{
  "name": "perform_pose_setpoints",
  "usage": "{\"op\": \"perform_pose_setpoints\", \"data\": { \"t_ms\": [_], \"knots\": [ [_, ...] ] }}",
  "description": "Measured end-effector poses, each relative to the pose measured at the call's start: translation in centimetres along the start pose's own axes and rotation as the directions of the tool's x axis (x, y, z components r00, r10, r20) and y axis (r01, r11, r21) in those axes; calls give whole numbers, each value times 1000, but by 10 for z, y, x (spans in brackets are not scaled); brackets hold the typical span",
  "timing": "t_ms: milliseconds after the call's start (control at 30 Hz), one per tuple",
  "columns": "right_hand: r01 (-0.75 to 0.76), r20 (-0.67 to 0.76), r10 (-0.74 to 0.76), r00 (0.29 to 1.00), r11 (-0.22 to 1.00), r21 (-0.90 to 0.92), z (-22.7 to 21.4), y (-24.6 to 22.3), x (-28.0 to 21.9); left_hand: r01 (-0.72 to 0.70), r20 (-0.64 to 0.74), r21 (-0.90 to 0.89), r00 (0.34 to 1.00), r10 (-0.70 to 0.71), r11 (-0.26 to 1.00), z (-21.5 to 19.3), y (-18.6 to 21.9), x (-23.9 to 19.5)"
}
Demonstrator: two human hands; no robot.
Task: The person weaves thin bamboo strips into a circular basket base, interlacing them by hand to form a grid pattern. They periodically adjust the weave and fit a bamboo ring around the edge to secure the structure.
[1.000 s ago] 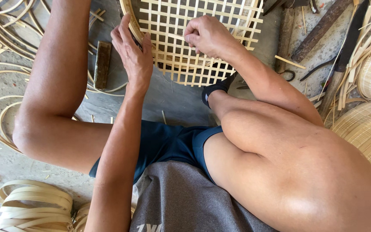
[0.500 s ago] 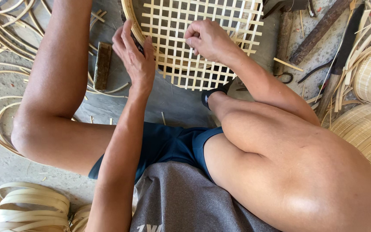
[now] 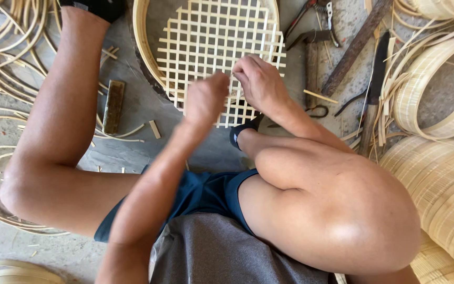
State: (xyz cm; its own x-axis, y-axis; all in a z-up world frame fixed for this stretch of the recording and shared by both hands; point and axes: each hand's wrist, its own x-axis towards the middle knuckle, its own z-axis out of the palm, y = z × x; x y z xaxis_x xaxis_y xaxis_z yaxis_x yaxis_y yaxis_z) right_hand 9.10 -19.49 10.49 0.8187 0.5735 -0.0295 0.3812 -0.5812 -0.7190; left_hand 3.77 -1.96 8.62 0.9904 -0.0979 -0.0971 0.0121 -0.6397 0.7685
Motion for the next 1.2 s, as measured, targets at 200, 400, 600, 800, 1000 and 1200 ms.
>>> {"op": "perform_pose_setpoints", "data": {
  "t_ms": [200, 400, 600, 800, 1000, 1200],
  "knots": [
    [-61, 45, 57, 997, 994, 89, -40, 20, -23, 50, 4, -157, 999, -50, 986, 27, 27, -1],
    [-526, 494, 230, 838, 578, 624, -111, 61, -64, 323, 362, -539, 923, -132, 778, 0, -6, 0],
    [-206, 135, 156, 978, 702, 682, -64, 54, -68, 308, 235, -862, 947, -220, 402, 67, 55, -26],
    [-265, 43, 347, 937, 623, 736, -30, 49, -69, 306, -1, -314, 947, -323, 899, 55, 15, -32],
    [-278, -4, 410, 912, 626, 728, -26, 70, -69, 254, -319, 392, 939, -128, 884, 40, -62, -28],
    [-258, -6, 358, 934, 685, 681, -29, 60, -49, 453, -140, 304, 891, -431, 838, 52, -61, -10]
  ]
}}
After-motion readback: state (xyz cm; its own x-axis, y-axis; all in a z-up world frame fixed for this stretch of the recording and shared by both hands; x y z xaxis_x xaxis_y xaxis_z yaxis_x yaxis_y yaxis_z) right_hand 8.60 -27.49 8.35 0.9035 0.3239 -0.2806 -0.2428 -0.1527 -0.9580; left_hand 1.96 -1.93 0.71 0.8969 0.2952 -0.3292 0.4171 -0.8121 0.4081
